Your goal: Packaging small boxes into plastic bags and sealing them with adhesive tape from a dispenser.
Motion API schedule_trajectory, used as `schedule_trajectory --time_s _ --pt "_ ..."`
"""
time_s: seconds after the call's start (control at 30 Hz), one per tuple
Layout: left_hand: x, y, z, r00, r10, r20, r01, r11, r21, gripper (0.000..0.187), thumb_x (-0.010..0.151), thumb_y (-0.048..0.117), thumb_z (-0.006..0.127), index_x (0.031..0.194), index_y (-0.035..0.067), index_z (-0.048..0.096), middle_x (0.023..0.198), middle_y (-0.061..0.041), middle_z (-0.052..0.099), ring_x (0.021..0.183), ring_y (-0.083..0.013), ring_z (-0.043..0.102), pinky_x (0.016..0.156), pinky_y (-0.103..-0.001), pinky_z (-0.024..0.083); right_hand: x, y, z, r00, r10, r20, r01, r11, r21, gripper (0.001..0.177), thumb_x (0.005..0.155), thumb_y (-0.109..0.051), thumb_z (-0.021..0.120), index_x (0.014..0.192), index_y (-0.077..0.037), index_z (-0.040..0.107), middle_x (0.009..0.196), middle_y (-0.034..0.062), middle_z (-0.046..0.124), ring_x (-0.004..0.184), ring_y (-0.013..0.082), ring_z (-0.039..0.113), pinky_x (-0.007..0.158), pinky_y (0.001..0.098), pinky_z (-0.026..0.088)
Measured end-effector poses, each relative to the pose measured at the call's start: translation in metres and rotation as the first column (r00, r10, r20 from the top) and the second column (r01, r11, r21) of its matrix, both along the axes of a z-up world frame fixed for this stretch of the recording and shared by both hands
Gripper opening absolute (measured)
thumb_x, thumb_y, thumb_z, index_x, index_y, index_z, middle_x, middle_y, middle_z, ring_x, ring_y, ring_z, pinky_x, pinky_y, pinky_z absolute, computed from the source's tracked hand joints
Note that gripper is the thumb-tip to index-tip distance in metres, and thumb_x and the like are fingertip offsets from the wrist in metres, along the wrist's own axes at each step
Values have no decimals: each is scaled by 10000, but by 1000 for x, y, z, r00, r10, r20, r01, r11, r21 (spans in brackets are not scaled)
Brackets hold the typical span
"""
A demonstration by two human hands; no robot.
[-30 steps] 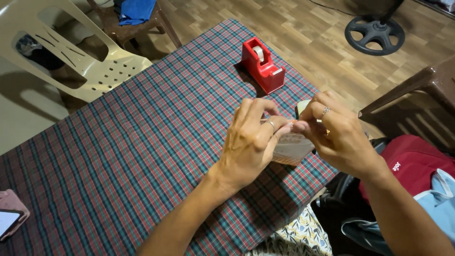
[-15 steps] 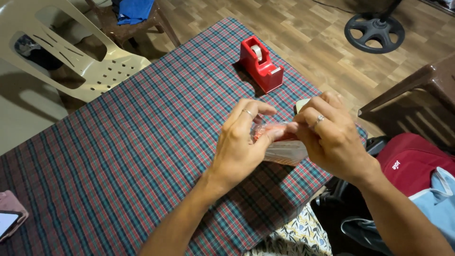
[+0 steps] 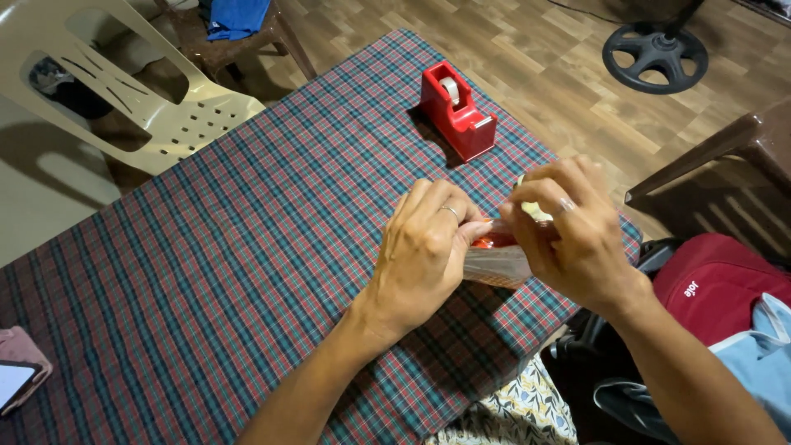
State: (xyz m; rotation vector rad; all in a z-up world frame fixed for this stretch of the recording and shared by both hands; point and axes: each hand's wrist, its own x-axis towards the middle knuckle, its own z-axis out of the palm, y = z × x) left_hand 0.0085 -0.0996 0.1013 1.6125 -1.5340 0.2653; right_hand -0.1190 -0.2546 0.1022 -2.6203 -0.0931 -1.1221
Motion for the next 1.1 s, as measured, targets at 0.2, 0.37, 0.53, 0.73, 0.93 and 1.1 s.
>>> schedule_trajectory --time_s 0.2,0.37,0.53,0.73,0.93,1.1 --pt "5 -4 -9 988 -44 -151 52 998 46 111 978 59 650 897 -6 611 900 -96 583 851 -284 552 799 -425 481 -7 5 12 998 57 -6 -57 985 -162 149 1013 -205 666 1002 -61 705 957 61 672 888 299 527 838 436 402" --pt "9 5 1 932 -9 -362 53 992 111 183 932 239 722 993 68 698 949 -53 694 847 -183 680 793 -318 570 -4 5 6 1000 -3 -11 -1 966 -260 127 1064 -100 593 947 -49 585 889 91 607 782 295 505 778 439 350" --pt "11 15 2 919 -2 -393 42 995 92 109 896 149 774 962 72 733 909 -29 724 789 -132 689 748 -259 586 0 4 0 998 34 -47 -41 988 -149 174 1081 -85 484 922 -32 532 824 115 526 727 296 439 749 437 316" --pt "1 14 4 976 -29 -215 24 999 -26 10 926 -19 704 935 -14 701 945 -117 673 879 -240 670 801 -349 571 2 4 2 997 30 -76 -37 995 -97 214 1095 -130 471 910 -39 528 807 95 503 724 282 426 739 425 300" --pt "-1 10 -10 972 21 -236 -21 1000 1 72 965 -5 664 943 -45 608 1047 -151 536 984 -284 624 843 -391 582 -4 7 11 996 -2 -86 -15 980 -199 157 1069 -212 557 1143 -143 676 935 20 616 844 258 520 866 436 342" --pt "-2 11 -11 963 24 -270 -31 999 -21 38 969 -16 652 971 -43 626 1046 -138 538 966 -268 628 854 -371 589 3 12 15 998 37 -53 -49 969 -244 149 1062 -227 573 1010 -158 695 956 -11 667 842 251 521 846 418 358"
